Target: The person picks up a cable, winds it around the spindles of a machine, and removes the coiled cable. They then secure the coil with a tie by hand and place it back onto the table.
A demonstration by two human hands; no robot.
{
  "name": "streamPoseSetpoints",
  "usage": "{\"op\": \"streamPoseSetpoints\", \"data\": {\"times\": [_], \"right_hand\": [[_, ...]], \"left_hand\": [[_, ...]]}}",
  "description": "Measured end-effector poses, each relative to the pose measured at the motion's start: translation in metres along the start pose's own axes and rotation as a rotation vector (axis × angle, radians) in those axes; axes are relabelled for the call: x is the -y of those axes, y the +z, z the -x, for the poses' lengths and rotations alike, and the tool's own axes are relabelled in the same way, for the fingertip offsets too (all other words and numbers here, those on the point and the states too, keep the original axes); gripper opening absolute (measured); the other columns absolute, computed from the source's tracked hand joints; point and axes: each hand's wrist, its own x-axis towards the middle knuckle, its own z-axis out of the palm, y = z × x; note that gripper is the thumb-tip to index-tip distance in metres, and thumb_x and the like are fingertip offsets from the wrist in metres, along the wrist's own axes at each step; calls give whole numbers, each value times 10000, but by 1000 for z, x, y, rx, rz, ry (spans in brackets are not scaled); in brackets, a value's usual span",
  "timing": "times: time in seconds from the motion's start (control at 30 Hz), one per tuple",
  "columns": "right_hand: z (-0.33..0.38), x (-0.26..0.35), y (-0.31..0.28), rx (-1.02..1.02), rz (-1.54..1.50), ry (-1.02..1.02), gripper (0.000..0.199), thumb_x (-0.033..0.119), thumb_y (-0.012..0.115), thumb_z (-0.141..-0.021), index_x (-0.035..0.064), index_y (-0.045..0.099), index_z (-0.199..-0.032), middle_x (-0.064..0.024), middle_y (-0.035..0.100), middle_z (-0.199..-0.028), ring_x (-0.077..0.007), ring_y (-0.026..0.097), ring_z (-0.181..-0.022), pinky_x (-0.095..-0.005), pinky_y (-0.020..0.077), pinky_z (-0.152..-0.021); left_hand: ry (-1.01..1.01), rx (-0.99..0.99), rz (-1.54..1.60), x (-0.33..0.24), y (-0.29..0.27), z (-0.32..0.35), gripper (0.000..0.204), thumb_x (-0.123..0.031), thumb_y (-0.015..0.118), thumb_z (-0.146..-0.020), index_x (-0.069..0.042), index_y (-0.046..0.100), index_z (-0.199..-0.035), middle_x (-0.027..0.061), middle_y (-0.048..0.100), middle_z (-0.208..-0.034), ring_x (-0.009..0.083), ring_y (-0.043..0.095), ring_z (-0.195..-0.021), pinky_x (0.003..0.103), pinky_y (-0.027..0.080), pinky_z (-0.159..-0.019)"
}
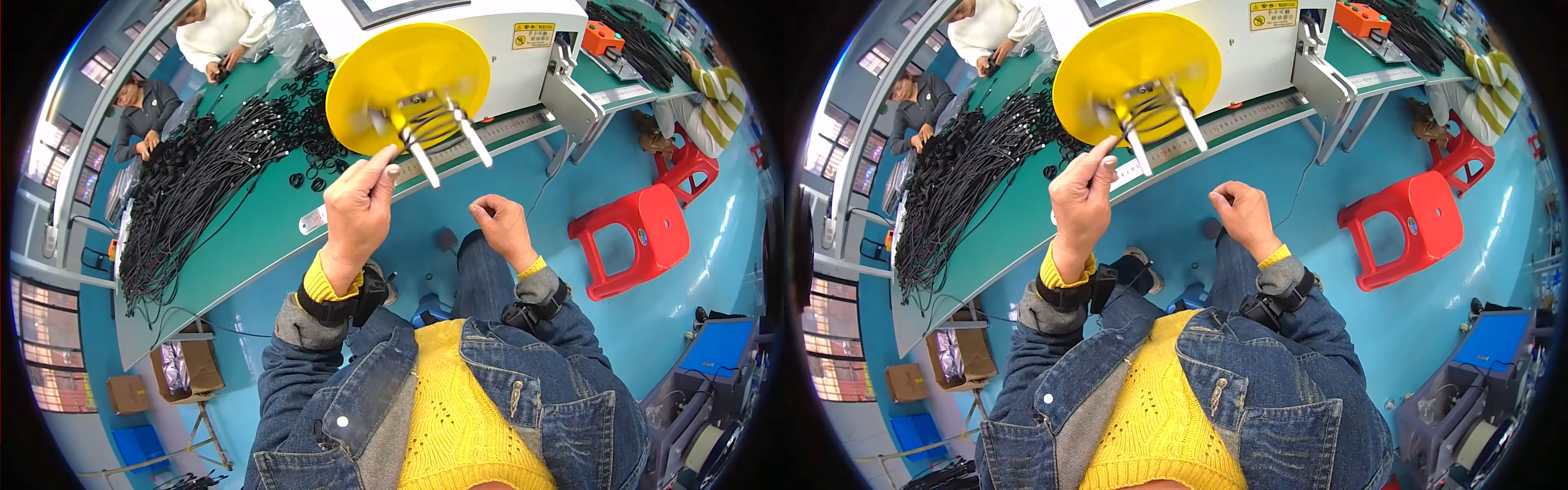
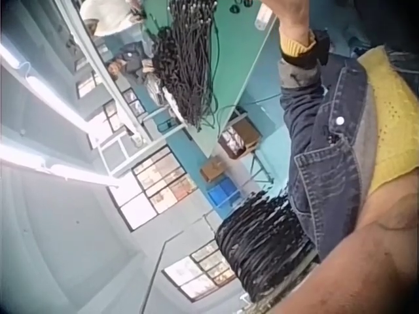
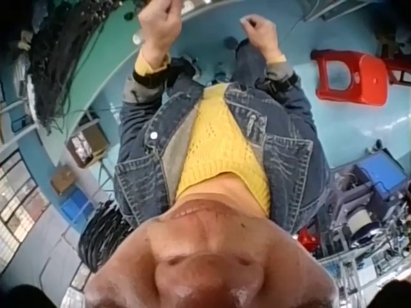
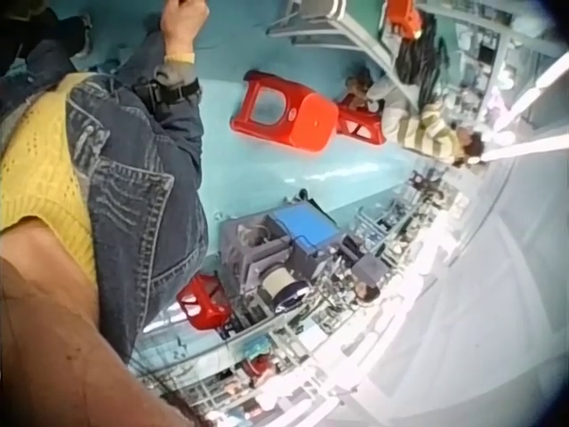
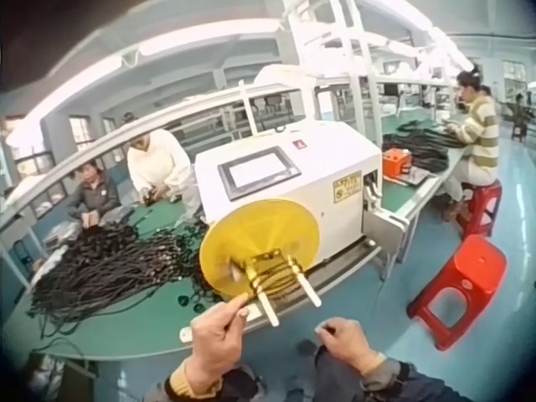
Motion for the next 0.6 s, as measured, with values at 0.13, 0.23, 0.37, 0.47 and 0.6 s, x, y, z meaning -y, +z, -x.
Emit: {"op": "streamPoseSetpoints", "data": {"times": [0.13,0.23,0.37,0.47,0.6], "right_hand": [[0,0,-1,10,-15,2,147,115,605,-794,-30,623,-803,-80,602,-640,-115,556,-584,-259,446,-555],[-2,5,-5,5,-44,11,147,113,602,-799,-33,618,-798,-65,594,-633,-103,544,-584,-256,444,-553],[-14,29,-19,-65,-135,-49,145,114,607,-809,-31,613,-811,-37,572,-619,-76,512,-582,-235,428,-541],[-24,61,-31,-199,-220,-236,132,111,623,-813,-20,613,-821,-15,555,-617,-56,486,-584,-209,404,-526],[-32,84,-27,-136,-326,-312,128,110,632,-817,-12,611,-849,-13,554,-637,-46,481,-582,-198,393,-513]], "left_hand": [[15,-8,2,-4,11,1,246,-32,568,-828,19,582,-1069,131,581,-693,207,553,-562,291,448,-527],[131,2,-151,-3,18,-1,267,-31,566,-820,25,562,-1081,138,578,-712,238,568,-576,314,464,-539],[284,54,-491,-29,22,-25,268,-44,564,-813,27,550,-1072,139,559,-748,275,577,-590,344,478,-548],[326,75,-615,-39,22,-33,260,-60,571,-807,24,554,-1052,131,536,-767,278,575,-597,352,479,-544],[307,94,-596,-45,23,-36,259,-76,592,-786,14,565,-1027,113,501,-776,259,564,-617,347,471,-538]]}}
